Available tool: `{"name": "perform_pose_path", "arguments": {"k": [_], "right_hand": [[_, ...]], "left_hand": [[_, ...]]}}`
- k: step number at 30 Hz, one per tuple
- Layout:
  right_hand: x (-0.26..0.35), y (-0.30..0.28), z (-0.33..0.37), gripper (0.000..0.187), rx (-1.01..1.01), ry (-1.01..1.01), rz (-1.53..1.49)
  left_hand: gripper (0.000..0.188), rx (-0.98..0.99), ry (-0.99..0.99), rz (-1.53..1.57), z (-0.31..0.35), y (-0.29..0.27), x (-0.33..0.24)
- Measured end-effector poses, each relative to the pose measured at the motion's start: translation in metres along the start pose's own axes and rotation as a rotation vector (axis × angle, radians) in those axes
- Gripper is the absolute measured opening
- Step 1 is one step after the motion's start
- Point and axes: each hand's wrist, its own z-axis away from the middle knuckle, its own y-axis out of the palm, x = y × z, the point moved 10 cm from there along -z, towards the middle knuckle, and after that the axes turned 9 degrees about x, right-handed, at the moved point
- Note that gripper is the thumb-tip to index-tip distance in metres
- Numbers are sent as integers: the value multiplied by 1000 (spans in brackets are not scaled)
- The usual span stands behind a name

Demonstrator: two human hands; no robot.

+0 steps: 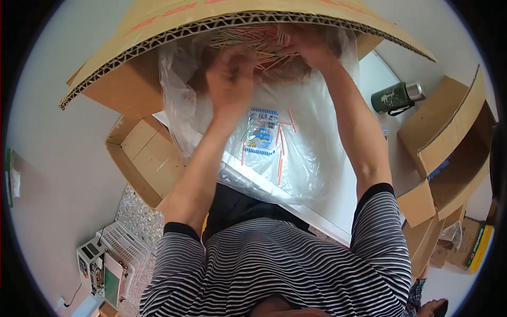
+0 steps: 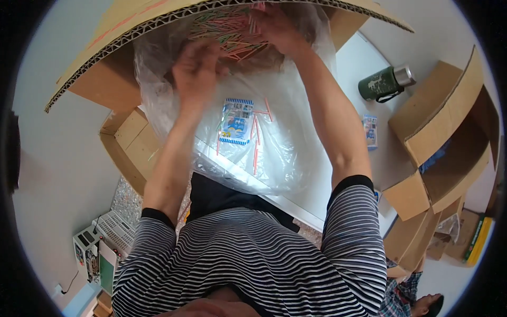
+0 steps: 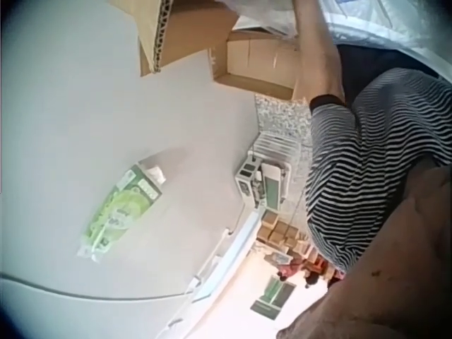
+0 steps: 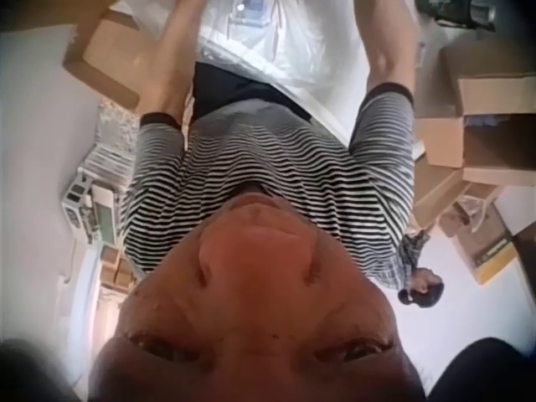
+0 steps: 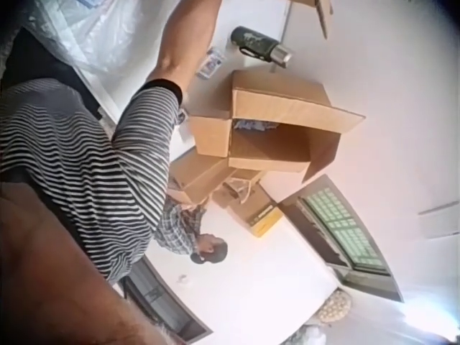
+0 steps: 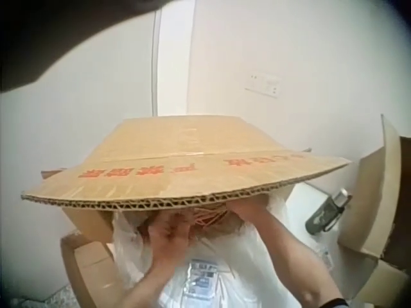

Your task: Packaging small items and rubber bands into plastic bags and placing them into cardboard boxes.

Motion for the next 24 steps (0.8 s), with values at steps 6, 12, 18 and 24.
{"name": "perform_pose_path", "arguments": {"k": [6,12,18,24], "right_hand": [[52,14,44,33,224,458,-2074],[115,16,104,29,577,315,-2293],[134,41,130,27,569,392,-2570],[136,48,142,29,566,365,-2615]], "left_hand": [[38,-59,60,172,4,12,21],[79,496,-196,102,-7,49,24],[84,464,-395,21,21,55,55],[79,462,-324,-217,31,59,46]]}}
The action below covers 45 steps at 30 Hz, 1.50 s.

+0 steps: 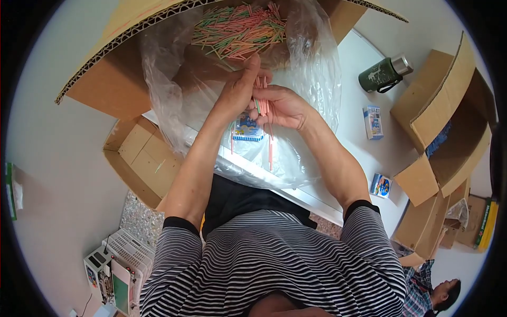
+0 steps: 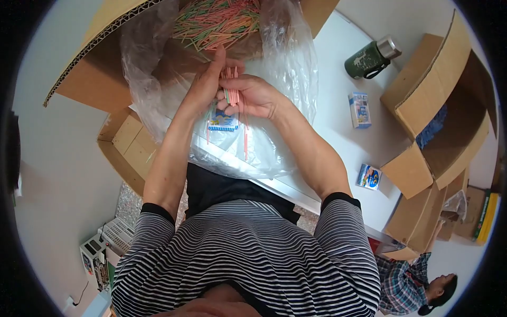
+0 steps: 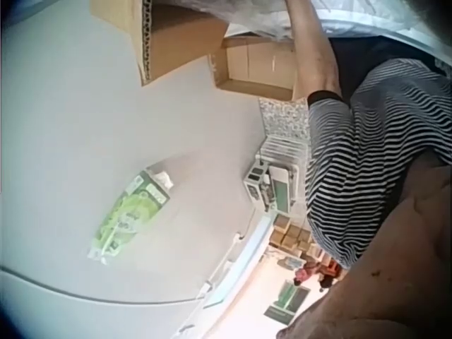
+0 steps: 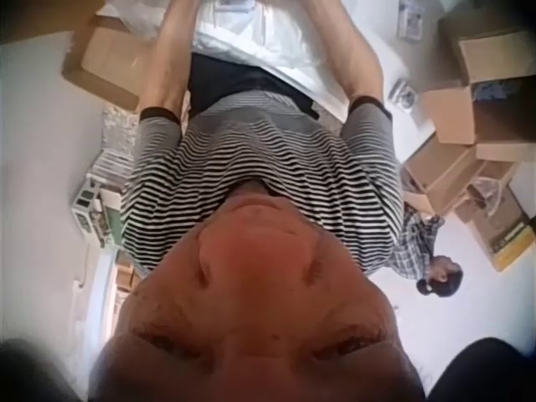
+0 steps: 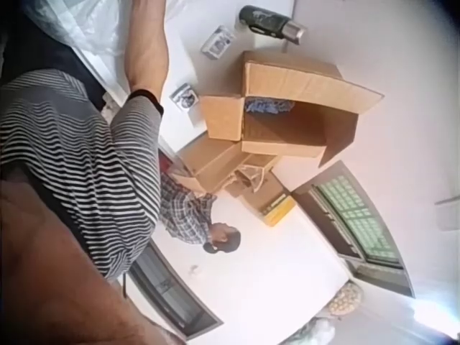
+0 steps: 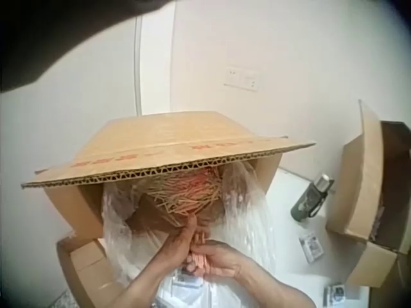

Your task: Packaging small items and rubber bands into plastic bags and placing them into cardboard boxes.

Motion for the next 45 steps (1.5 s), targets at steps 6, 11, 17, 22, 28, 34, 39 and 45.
{"name": "perform_pose_path", "arguments": {"k": [6,11,17,22,28,34,39,45], "right_hand": [[35,10,21,27,-194,-239,725],[56,-16,62,25,-411,-497,1111],[49,-20,74,27,-603,-431,1544],[44,-43,77,32,-618,-438,1286],[46,-42,82,34,-633,-440,1324],[44,-41,84,34,-605,-434,1280],[45,-39,87,33,-592,-448,1262],[49,-20,88,31,-567,-493,1435]], "left_hand": [[53,-334,332,97,19,-32,-24],[34,-529,174,-349,85,-60,-24],[38,-458,-110,-688,104,-23,7],[50,-432,-162,-948,107,-14,7],[41,-340,-228,-807,88,-32,27],[29,-383,-166,-626,87,-39,34],[27,-361,-114,-665,79,-33,25],[33,-385,-76,-658,73,-36,34]]}}
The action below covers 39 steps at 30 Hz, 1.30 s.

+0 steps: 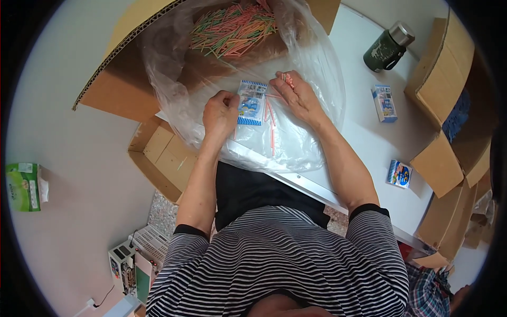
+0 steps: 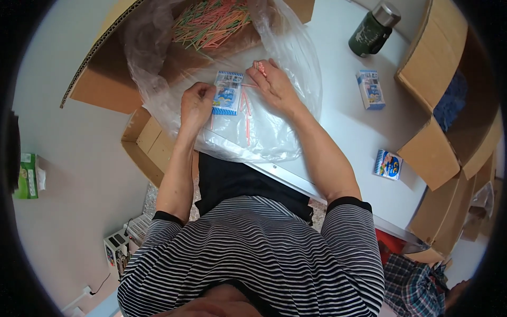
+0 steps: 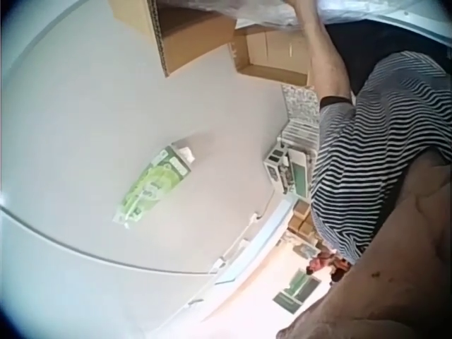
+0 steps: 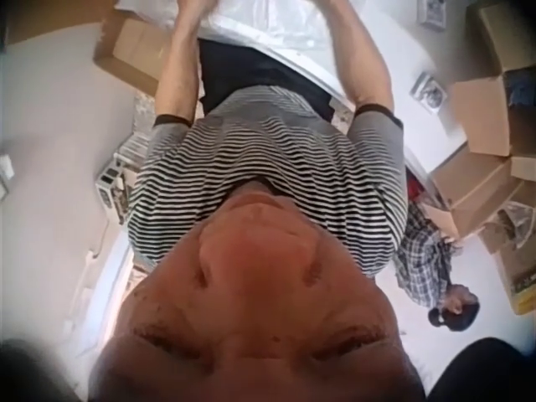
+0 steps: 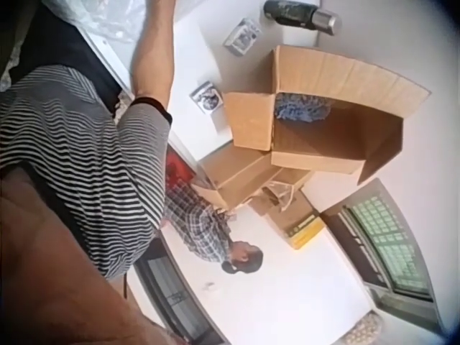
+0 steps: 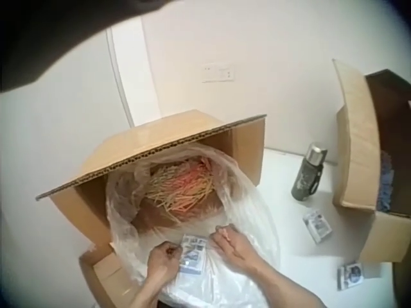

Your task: Packaging small items and rubber bands into plastic bags and placing them into cardboard boxes.

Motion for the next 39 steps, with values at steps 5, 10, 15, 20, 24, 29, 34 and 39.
{"name": "perform_pose_path", "arguments": {"k": [5,10,15,20,24,29,34,39], "right_hand": [[-4,-5,2,30,-40,-27,-2],[-2,-8,4,26,-80,-33,-40],[0,-11,5,28,-75,-37,-47],[-4,-15,7,29,-80,-16,-66],[-10,-12,8,31,-80,-3,-145],[-21,-10,10,33,-136,41,-443],[-21,-20,7,35,-168,119,-744],[-4,-29,-3,34,-145,5,-857]], "left_hand": [[41,-196,-7,-342,14,-8,-38],[42,-16,3,-130,0,7,-19],[34,-27,71,-160,-7,2,-25],[32,-189,374,-591,-1,-1,-61],[26,-301,470,-616,1,-9,-72],[20,-112,157,315,-10,-12,-36],[21,85,58,613,-10,6,-39],[22,184,73,575,2,19,-56]]}}
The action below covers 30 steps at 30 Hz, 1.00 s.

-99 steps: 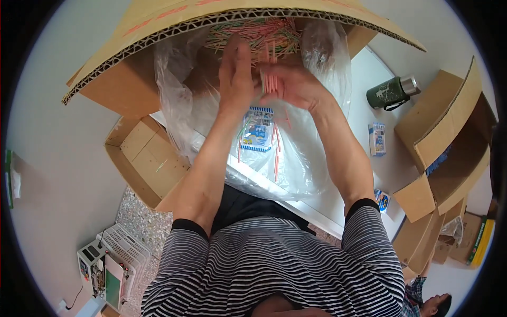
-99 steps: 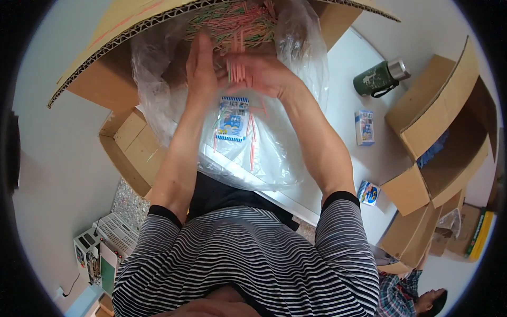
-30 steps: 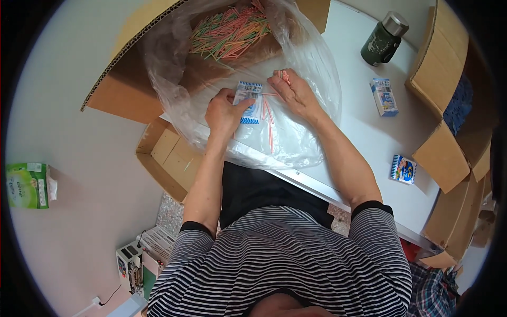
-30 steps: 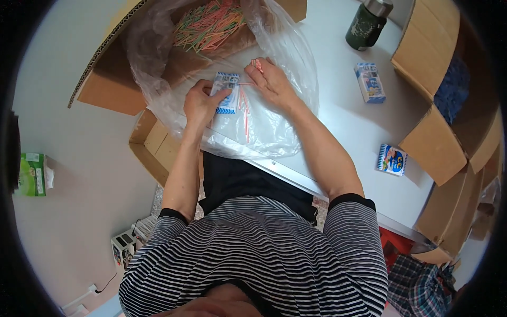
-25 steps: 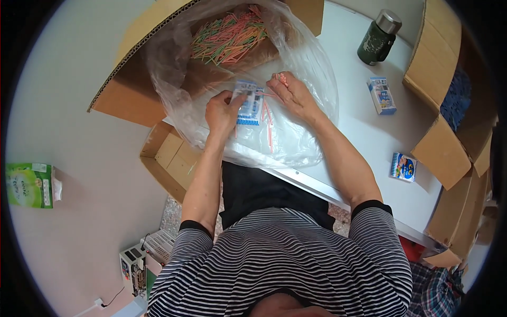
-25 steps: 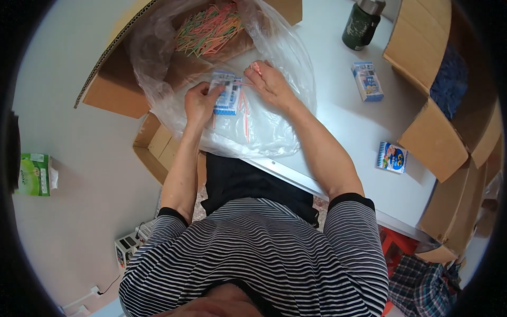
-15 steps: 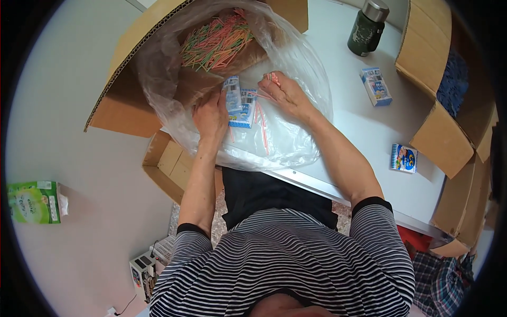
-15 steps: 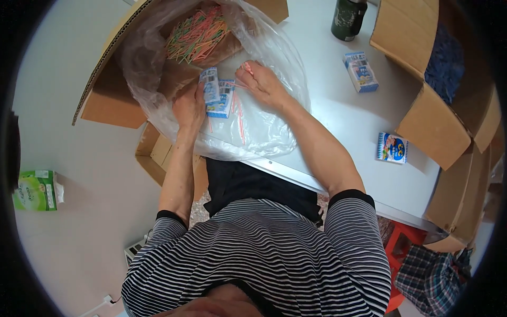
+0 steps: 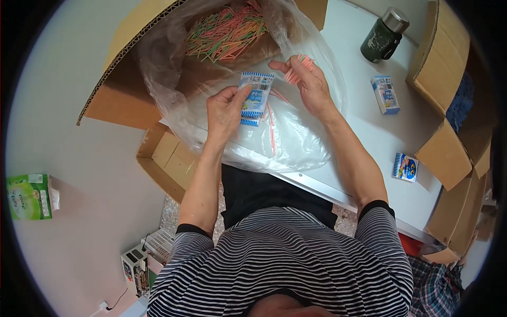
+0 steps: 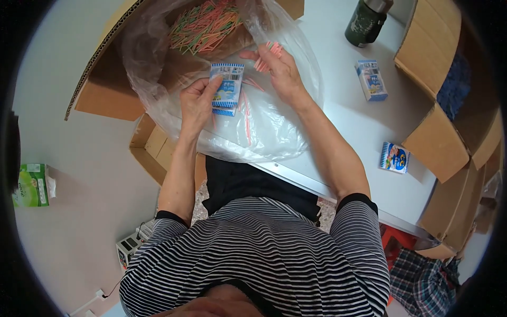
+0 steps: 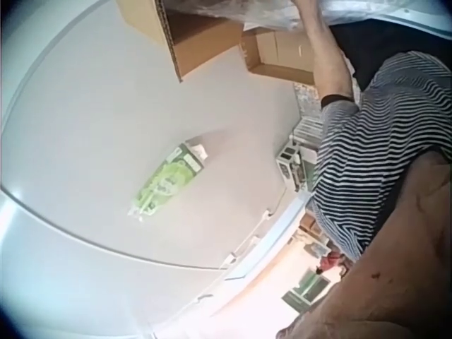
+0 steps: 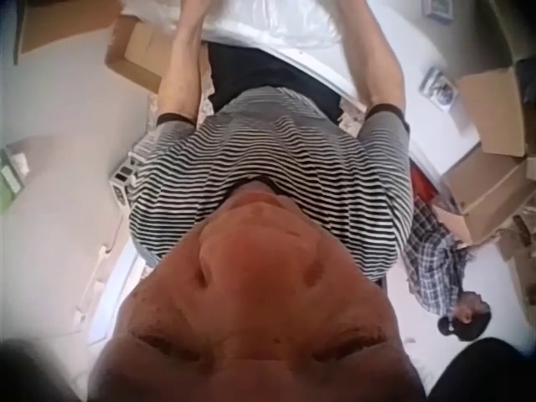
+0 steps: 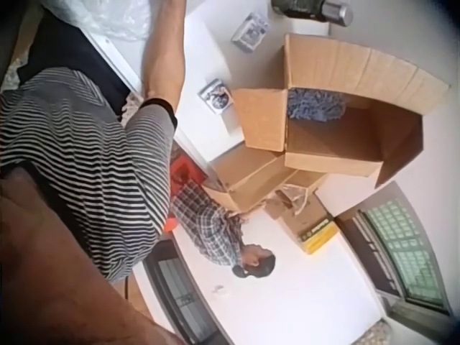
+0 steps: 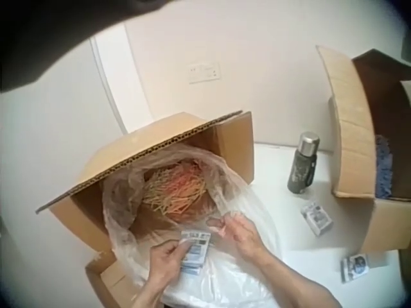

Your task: Packaging small items and rubber bands into plastic bags and placing them into cardboard boxes.

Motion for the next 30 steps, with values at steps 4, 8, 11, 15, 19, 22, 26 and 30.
{"name": "perform_pose_path", "arguments": {"k": [4,8,11,15,19,22,26,30], "right_hand": [[12,8,-1,33,21,-30,-47],[11,-2,-1,32,10,-37,-113],[11,-10,1,31,-25,-41,-53],[7,-8,-1,31,-29,-1,-63],[8,-4,0,31,-25,13,-113],[7,-8,-2,31,-26,-20,-111],[7,-4,-3,31,5,-33,-195],[15,5,-3,32,13,-28,-210]], "left_hand": [[29,48,19,-239,-4,2,7],[31,13,82,-553,-10,-14,5],[29,-25,187,-1044,-8,-15,-12],[23,-243,452,-1246,3,-22,-35],[15,-347,456,-959,7,-51,-41],[15,-276,235,-30,-3,-64,-13],[19,-201,100,256,-5,-42,-1],[18,-14,-32,216,0,-4,2]]}}
